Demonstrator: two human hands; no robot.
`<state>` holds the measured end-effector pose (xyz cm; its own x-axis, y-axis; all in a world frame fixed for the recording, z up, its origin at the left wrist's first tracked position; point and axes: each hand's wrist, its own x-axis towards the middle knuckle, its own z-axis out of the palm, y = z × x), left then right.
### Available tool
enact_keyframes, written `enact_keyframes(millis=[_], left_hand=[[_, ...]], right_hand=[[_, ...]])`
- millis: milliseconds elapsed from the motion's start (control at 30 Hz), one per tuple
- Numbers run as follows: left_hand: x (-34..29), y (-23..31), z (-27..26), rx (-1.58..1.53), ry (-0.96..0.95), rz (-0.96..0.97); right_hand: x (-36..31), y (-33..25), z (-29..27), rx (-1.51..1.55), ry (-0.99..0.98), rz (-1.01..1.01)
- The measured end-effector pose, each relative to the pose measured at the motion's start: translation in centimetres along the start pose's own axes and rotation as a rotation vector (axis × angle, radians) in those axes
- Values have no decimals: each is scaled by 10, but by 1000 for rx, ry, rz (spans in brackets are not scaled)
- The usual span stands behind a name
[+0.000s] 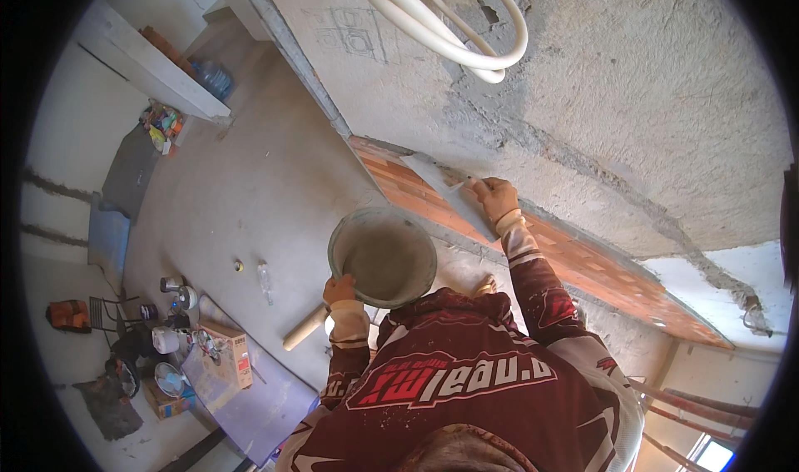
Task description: The person scoops plaster from a bucket with a trowel and applies it to a ceiling area above a wooden beam. They repeatedly smooth the plaster along the beam's edge and the adjacent ceiling surface.
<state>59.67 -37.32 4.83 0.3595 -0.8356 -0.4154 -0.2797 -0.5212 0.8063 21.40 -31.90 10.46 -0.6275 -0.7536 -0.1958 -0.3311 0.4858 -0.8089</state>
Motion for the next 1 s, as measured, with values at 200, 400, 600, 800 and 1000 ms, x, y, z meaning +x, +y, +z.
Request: enact_keyframes(millis=[200,400,600,800,1000], left_hand=[[-7,4,-3,-27,-8,-1],[-8,5,-1,-11,-4,19],[-3,-4,0,-73,-17,25],[-10,0,3,-90,0,33],[10,-27,2,-179,-34,-14]], right_hand=[[-5,3,1,1,41,-21],[-6,5,2,-13,55,-31],[-6,7,12,-5,45,-17],[-8,2,52,84,93,-73],[-7,1,62,146,69,15]])
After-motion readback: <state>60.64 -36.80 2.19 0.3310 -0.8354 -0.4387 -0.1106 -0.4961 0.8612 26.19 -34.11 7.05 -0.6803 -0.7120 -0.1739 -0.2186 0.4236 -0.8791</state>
